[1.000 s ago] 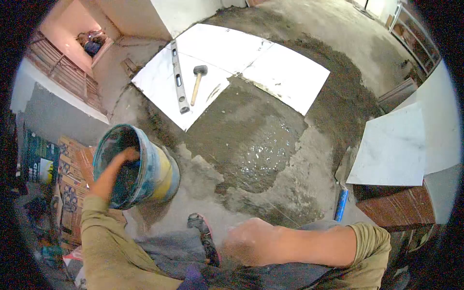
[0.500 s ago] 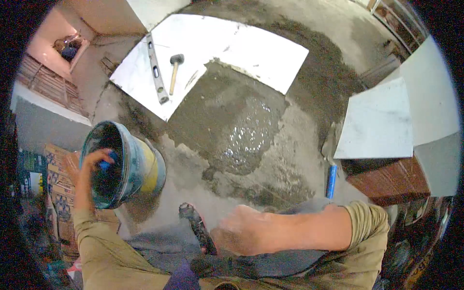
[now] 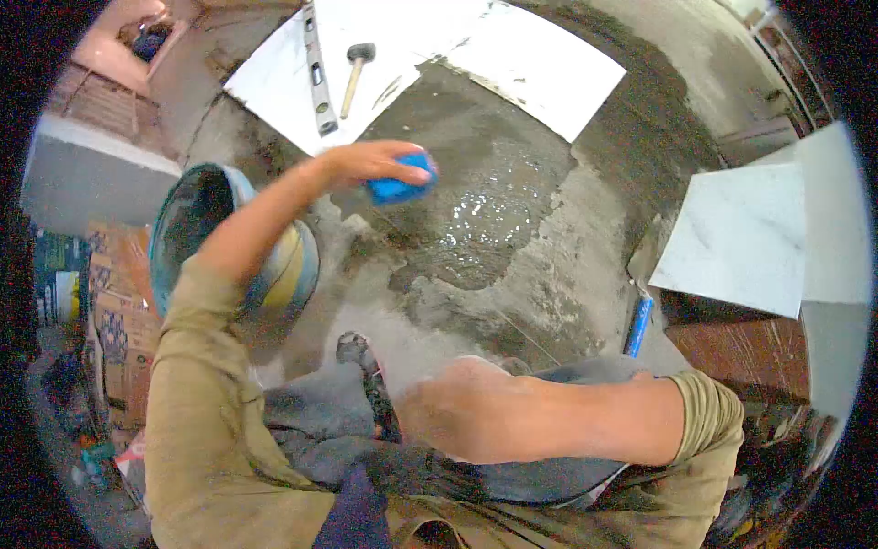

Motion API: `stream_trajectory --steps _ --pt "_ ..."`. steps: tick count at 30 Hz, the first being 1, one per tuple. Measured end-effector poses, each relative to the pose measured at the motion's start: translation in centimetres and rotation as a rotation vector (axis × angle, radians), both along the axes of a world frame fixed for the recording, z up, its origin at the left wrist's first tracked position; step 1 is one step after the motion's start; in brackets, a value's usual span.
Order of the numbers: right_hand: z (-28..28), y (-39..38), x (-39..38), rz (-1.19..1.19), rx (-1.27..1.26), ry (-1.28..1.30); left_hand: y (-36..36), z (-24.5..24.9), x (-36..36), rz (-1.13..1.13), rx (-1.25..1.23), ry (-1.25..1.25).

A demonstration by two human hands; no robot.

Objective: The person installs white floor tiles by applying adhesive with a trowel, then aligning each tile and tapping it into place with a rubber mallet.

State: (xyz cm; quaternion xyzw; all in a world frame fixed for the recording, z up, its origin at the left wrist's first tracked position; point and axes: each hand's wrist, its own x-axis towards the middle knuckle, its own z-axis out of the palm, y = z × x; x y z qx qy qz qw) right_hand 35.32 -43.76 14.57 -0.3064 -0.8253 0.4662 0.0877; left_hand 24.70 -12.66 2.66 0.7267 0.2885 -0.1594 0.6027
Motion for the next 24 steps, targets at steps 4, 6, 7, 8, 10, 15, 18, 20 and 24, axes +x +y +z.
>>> stream_trajectory --steps 4,6,7,8,10,15,18,20,24 --pt "0.3 0.3 0.4 0.034 0.091 -0.141 -0.9 -10.3 2.7 -0.120 -0.159 0.147" --pt "0.4 0.4 0.6 0.037 0.100 -0.177 0.2 -11.9 2.6 -0.182 -0.222 0.194" --pt "0.3 0.3 0.7 0.028 0.105 -0.210 1.4 -12.0 1.4 -0.262 -0.051 0.276" --pt "0.0 0.2 1.1 0.021 0.100 -0.208 3.0 -12.2 0.3 -0.344 0.123 0.354" --pt "-0.8 -0.1 1.7 -0.055 0.057 0.000 7.0 -13.9 -2.2 -0.375 0.338 0.402" --pt "-0.3 0.8 1.3 -0.005 0.065 -0.056 14.3 -15.1 -7.8 -0.022 0.586 0.338" --pt "-0.9 1.1 1.4 -0.008 0.059 -0.111 15.1 -12.4 -8.1 0.049 0.271 0.511" --pt "-1.3 1.3 1.7 -0.043 0.093 -0.048 16.0 -11.3 -7.1 -0.283 0.277 0.732" --pt "-2.2 1.9 2.3 -0.111 0.079 0.101 16.9 -11.7 -4.6 -0.543 0.491 0.879"
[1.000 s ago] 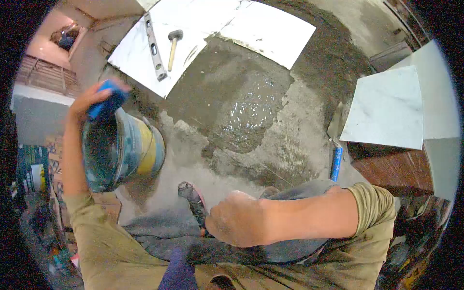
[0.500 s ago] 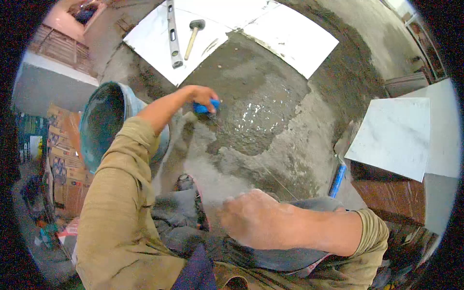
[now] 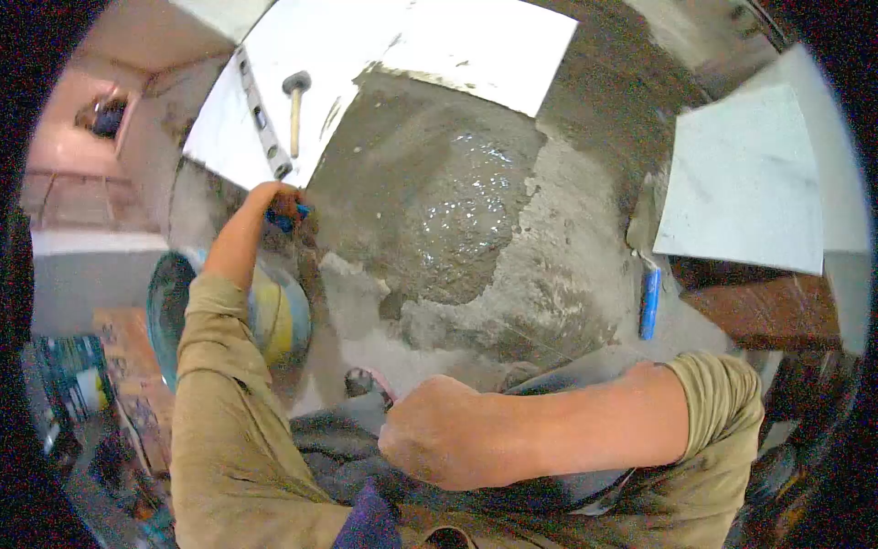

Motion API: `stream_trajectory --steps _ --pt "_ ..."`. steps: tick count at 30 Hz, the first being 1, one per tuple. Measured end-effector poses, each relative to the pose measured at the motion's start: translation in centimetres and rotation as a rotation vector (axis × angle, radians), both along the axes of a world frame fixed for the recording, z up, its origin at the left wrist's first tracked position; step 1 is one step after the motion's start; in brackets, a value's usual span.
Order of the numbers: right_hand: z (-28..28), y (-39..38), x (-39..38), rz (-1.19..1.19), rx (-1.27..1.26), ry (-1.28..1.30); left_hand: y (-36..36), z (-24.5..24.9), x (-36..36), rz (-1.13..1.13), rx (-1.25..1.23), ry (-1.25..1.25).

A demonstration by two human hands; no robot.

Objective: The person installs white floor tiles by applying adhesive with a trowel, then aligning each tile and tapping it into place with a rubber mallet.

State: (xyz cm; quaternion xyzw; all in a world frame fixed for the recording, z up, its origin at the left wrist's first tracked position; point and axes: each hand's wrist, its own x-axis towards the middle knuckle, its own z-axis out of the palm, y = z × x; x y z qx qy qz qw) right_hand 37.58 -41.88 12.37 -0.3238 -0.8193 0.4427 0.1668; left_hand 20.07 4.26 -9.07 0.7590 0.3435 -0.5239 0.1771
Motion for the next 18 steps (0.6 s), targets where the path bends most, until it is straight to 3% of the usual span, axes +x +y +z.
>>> stream_trajectory --steps 2,3,5,7,9,10,11,13,15,17,18 --pt "-0.3 0.2 0.1 -0.053 0.001 0.059 2.5 -2.4 1.9 -0.108 0.078 0.008" --pt "-0.3 0.5 0.4 -0.060 0.009 0.059 3.7 -3.1 3.1 0.060 0.086 -0.149" --pt "-0.4 0.7 0.5 -0.081 0.023 0.054 4.2 -2.1 5.6 0.002 0.242 -0.576" --pt "-0.8 0.8 0.2 -0.115 0.105 -0.024 3.8 -1.6 8.5 0.140 0.662 -1.001" --pt "-0.7 0.9 0.4 -0.109 0.099 -0.065 3.8 -0.1 10.0 0.257 0.740 -1.190" --pt "-0.6 0.9 0.6 -0.093 0.090 -0.102 4.1 0.2 9.9 0.201 0.740 -1.288" --pt "-0.5 0.8 0.8 -0.085 0.095 -0.108 4.5 0.5 9.4 0.207 0.749 -1.292" --pt "-0.6 0.4 0.9 -0.109 0.157 -0.091 4.3 1.1 7.6 0.148 0.505 -0.896" --pt "-1.2 -0.3 1.0 -0.116 0.204 0.012 2.5 0.3 5.3 0.170 0.096 -0.493" --pt "-1.3 -0.5 1.0 -0.124 0.245 0.121 -3.2 2.5 5.0 -0.142 -0.007 -0.115" --pt "-0.9 -0.5 0.9 -0.095 0.220 0.087 -5.0 1.6 4.4 -0.274 -0.020 -0.079"
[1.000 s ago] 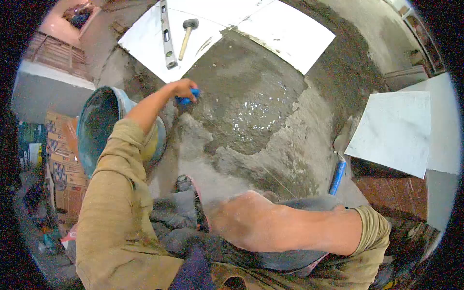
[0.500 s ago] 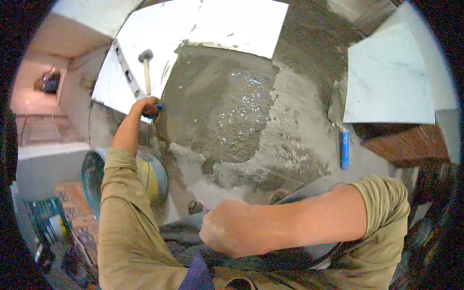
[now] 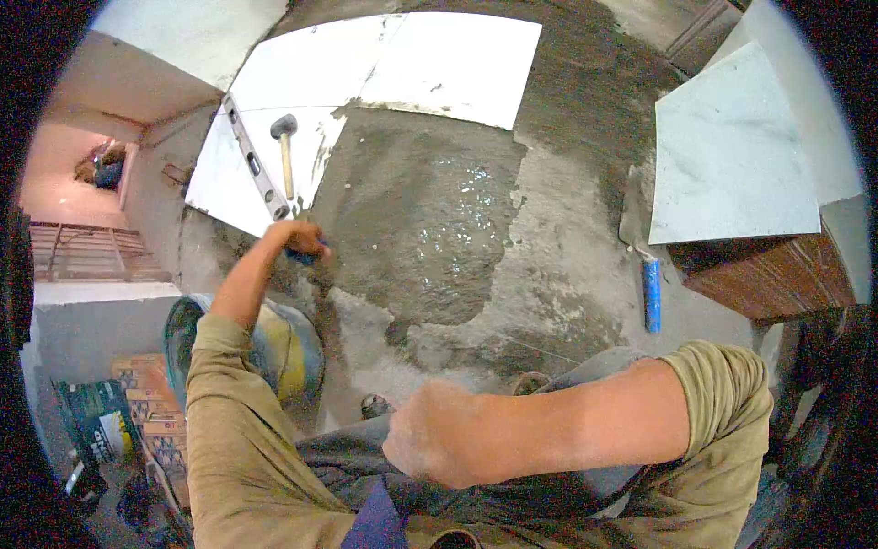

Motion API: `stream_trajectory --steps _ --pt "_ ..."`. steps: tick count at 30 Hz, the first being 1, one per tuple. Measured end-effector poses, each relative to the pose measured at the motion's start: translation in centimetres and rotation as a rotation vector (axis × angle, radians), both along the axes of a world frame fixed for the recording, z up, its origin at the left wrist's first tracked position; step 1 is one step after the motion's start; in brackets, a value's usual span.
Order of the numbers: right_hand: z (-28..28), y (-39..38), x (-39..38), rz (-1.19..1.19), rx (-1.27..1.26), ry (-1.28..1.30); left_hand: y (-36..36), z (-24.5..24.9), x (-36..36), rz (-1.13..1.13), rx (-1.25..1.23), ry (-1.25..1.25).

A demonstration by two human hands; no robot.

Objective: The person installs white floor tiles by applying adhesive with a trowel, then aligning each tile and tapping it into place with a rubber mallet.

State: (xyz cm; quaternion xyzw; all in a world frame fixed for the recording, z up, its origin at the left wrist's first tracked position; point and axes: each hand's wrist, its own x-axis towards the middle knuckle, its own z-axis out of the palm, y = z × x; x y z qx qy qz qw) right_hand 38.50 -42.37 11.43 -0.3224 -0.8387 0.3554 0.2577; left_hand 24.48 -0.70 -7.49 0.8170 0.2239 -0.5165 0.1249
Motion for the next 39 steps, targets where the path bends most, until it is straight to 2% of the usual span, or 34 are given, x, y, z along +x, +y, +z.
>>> stream_trajectory --steps 1,2,4,6,8,9,11,12,15,16,18,20,22,24,26,28,32,34,36,37,38,39 --pt "0.3 0.0 -0.1 0.026 -0.025 -0.039 -1.1 -1.5 -0.3 -0.132 -0.003 0.034" --pt "0.3 0.1 -0.1 0.034 -0.017 -0.044 -1.8 -2.4 0.5 -0.124 0.005 0.029" --pt "0.4 0.2 -0.3 0.017 -0.005 0.007 -2.2 -3.8 1.8 0.030 0.122 -0.178" --pt "1.0 0.2 -0.5 0.015 0.040 -0.085 1.1 -6.4 3.3 0.153 0.361 -0.646" --pt "1.3 0.0 -0.7 0.009 0.083 -0.175 -0.3 -1.2 6.3 0.620 0.571 -0.993" --pt "1.2 -0.1 -0.8 -0.017 0.140 -0.180 -0.2 -0.1 6.4 0.621 0.572 -0.998" --pt "1.1 -0.4 -0.8 -0.046 0.199 -0.189 0.3 1.6 6.2 0.631 0.482 -1.188" --pt "1.0 -0.6 -0.8 -0.010 0.144 -0.229 0.1 2.2 5.5 0.604 0.380 -1.086" --pt "2.6 -0.5 -0.4 0.033 -0.006 -0.305 -1.7 0.8 2.8 0.132 0.169 -0.577" --pt "3.2 -0.5 -0.3 0.045 -0.103 -0.333 -5.9 3.1 3.1 0.140 0.168 -0.324" --pt "2.9 -1.0 -0.4 0.018 -0.059 -0.327 -10.1 0.9 1.6 -0.001 0.148 -0.251" --pt "1.8 -1.5 -0.7 -0.003 -0.013 -0.325 -12.8 -1.6 1.1 -0.005 0.130 -0.302" --pt "0.2 -1.8 -1.1 -0.098 0.319 -0.197 -14.1 -2.7 2.0 -0.008 0.115 -0.352" --pt "0.6 -1.4 -1.1 -0.084 0.301 -0.238 -14.4 -2.5 4.4 0.040 0.087 -0.624" --pt "1.0 -0.7 -1.3 -0.067 0.282 -0.280 -13.4 -2.2 8.9 0.184 0.149 -0.623" --pt "1.2 0.1 -1.3 0.004 0.119 -0.309 -10.0 -5.7 12.6 0.253 0.231 -0.789" --pt "1.9 0.3 -1.4 -0.018 0.036 -0.360 -5.6 -1.3 15.6 0.479 0.191 -1.117" --pt "2.7 0.0 -1.3 0.019 -0.034 -0.462 -3.2 1.5 14.7 0.607 0.018 -1.167" --pt "2.9 0.0 -1.1 0.038 -0.080 -0.378 -4.1 7.9 11.8 0.381 0.227 -1.064" --pt "3.0 0.0 -1.2 0.059 -0.128 -0.294 -4.1 9.7 9.5 0.154 0.299 -1.027" --pt "3.7 0.1 -1.5 0.068 -0.128 -0.279 -4.7 10.3 6.6 0.093 0.382 -1.015" --pt "4.7 0.3 -2.0 0.109 -0.166 -0.379 -5.9 10.8 3.2 0.107 0.346 -0.916"
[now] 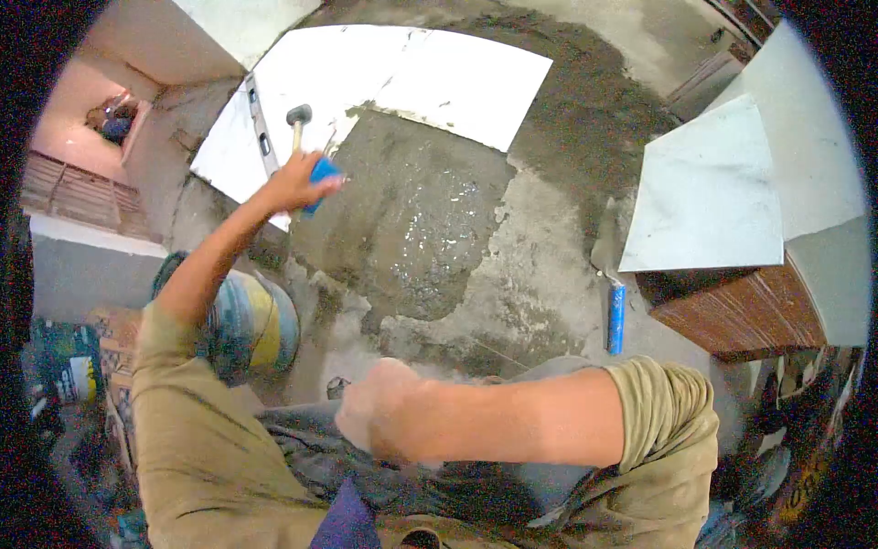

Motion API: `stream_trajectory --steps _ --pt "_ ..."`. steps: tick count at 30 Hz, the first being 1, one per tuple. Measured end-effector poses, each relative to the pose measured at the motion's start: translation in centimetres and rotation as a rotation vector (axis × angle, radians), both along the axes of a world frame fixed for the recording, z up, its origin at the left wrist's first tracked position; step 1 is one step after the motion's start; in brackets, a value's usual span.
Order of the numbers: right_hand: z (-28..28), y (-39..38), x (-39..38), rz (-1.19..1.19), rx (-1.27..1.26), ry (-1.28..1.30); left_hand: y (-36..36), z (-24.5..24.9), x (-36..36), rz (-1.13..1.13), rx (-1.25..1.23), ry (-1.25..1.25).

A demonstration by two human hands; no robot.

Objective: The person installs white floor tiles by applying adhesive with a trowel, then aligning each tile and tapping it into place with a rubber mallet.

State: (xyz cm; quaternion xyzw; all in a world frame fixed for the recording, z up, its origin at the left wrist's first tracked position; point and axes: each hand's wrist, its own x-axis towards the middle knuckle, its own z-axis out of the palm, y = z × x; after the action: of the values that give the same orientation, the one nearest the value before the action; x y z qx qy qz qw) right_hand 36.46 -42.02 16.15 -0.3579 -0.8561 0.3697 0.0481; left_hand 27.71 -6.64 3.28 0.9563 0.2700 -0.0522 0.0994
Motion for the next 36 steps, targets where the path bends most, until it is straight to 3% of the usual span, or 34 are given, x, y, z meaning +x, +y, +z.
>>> stream_trajectory --steps 2,4,5,7,8,9,10,14,17,26,30,33,36 --pt "0.8 0.4 -0.6 0.060 -0.028 -0.083 -4.1 -0.4 -7.4 0.105 -0.107 0.117" --pt "1.3 0.6 -0.9 0.053 0.101 -0.122 -9.9 -1.6 -14.1 0.231 -0.206 0.164" --pt "1.4 0.9 -1.1 0.063 0.113 -0.109 -12.4 -2.6 -17.8 0.208 -0.185 0.147" --pt "1.6 1.4 -1.8 0.005 0.222 -0.122 -16.2 -1.3 -21.5 0.147 -0.123 0.430" --pt "2.3 2.1 -2.0 0.004 0.220 -0.121 -16.6 -1.1 -22.6 0.145 -0.124 0.431" --pt "3.0 3.0 -2.2 0.045 0.180 -0.193 -16.4 -1.0 -23.6 -0.096 0.001 0.481" --pt "3.3 3.7 -2.5 0.090 0.136 -0.270 -16.3 -0.9 -23.6 -0.337 0.125 0.517" --pt "1.0 4.3 -3.9 0.031 0.143 -0.286 -15.9 -1.6 -24.4 -0.189 0.046 0.537" --pt "1.4 3.9 -4.2 0.039 0.137 -0.269 -15.2 -0.7 -25.0 -0.358 0.178 0.504" --pt "2.1 1.4 -1.1 -0.170 0.047 -0.264 -9.3 -0.5 -24.2 -0.419 0.328 0.502" --pt "0.5 -0.2 1.4 -0.189 0.161 -0.076 -5.9 -1.2 -20.7 -0.306 0.391 0.499" --pt "0.1 -0.4 2.2 -0.218 0.144 -0.166 -4.8 -4.7 -19.3 -0.171 0.377 0.591" --pt "-0.4 -0.1 2.4 -0.270 0.193 -0.142 -6.4 -2.2 -17.8 -0.155 0.305 0.510"
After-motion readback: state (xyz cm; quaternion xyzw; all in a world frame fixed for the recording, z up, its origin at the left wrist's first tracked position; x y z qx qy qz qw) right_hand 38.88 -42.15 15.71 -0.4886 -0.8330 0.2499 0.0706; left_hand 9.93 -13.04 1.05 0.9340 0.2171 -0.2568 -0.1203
